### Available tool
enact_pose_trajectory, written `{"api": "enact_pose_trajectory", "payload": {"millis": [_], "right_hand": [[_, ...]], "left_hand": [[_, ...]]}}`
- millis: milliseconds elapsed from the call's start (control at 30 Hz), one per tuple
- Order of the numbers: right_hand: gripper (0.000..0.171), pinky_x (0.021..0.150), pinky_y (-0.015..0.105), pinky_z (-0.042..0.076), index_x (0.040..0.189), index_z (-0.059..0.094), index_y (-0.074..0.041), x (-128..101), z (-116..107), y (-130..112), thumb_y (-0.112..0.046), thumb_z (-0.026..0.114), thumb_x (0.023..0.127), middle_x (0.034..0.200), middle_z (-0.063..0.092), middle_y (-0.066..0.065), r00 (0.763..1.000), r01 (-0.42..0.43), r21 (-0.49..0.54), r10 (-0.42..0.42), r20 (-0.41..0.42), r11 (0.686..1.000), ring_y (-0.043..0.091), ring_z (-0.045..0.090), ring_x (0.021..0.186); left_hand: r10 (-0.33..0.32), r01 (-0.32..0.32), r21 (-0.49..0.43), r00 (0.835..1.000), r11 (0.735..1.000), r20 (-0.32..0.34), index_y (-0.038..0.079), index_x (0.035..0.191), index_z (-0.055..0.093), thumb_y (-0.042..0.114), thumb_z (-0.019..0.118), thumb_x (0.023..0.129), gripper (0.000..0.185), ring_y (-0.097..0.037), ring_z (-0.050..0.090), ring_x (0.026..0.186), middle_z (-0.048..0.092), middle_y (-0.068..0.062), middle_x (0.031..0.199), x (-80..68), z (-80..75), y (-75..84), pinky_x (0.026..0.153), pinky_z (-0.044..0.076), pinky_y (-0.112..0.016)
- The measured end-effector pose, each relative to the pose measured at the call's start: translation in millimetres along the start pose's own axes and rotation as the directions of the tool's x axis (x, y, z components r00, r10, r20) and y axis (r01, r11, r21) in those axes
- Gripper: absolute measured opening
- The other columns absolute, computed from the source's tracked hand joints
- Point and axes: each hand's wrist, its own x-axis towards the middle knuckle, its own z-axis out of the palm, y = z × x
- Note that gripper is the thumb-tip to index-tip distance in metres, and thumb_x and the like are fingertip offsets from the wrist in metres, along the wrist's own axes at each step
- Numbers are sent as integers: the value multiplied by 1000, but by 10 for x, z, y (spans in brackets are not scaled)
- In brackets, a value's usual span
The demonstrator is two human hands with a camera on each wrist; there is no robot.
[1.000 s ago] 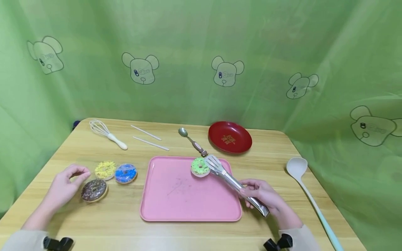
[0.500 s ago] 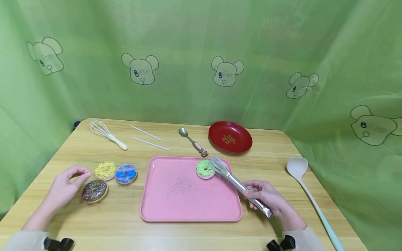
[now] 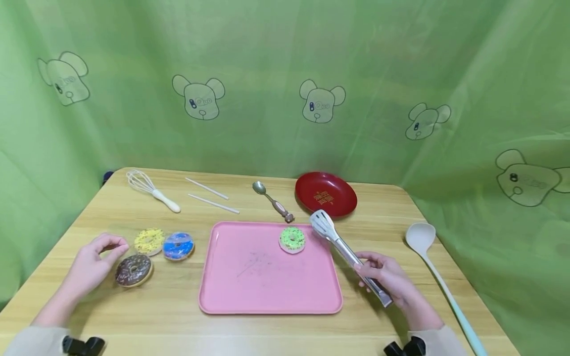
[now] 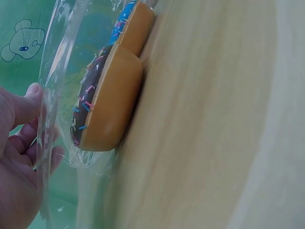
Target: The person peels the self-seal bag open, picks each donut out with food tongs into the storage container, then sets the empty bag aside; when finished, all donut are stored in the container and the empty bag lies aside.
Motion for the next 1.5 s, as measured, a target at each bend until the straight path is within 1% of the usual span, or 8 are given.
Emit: {"api": "enact_pose_trajectory", "payload": {"millis": [300,433,600,767,867,1167,1333,1500], "right_hand": [[57,54,29,52,131,40,6,82,223,-66,-13,65,85,91,53,14,998,42,100,-38,-45,994,23,58,69],[54,55,31,52,130,42,5,123,309,-94,-13,65,85,93,53,17,996,90,128,-89,-19,988,23,58,68],[50,57,33,53,130,42,5,182,432,-139,-10,62,87,103,53,31,979,168,141,-182,94,976,25,59,70],[49,57,33,54,130,44,5,241,577,-199,-12,62,88,103,54,26,961,186,131,-208,184,974,23,59,72],[47,49,34,52,129,45,4,273,669,-235,-13,62,89,100,55,21,951,179,119,-203,234,977,22,59,67],[48,44,29,49,127,52,-4,409,1081,-342,-19,69,84,91,58,16,932,148,13,-144,334,989,21,56,59],[43,51,31,52,123,56,-4,502,1317,-430,-17,70,83,90,60,13,906,178,-18,-156,394,984,22,58,63],[42,56,27,51,121,58,-5,579,1561,-515,-18,71,83,89,60,11,887,155,-20,-130,444,988,17,57,64]], "left_hand": [[-25,25,-4,1000,1000,4,1,98,62,7,62,88,11,6,48,83,60,-3,90,-24,-2,-38,74,40,-11],[-23,23,2,1000,1000,1,2,98,63,9,61,89,11,7,48,83,60,-3,90,-19,-3,-45,75,40,-11],[-8,9,7,1000,1000,-7,1,97,63,8,62,89,11,7,47,83,60,-4,90,-22,-4,-47,75,40,-11],[-4,4,12,1000,1000,-3,1,98,62,8,61,89,11,7,47,84,60,-6,91,-25,-1,-38,75,39,-11],[-11,11,13,1000,1000,0,0,98,62,8,61,89,12,7,47,84,60,-8,92,-26,-5,-25,76,39,-12],[-19,19,12,1000,1000,-6,0,99,62,9,60,90,13,9,46,85,60,-8,93,-34,-11,-7,76,38,-11],[-32,32,5,999,999,-4,0,99,61,10,60,90,14,9,46,86,60,-7,94,-37,-15,7,76,38,-12],[-37,37,3,999,999,-13,0,98,62,11,60,90,13,8,46,86,59,-6,94,-47,-13,3,76,38,-12]]}}
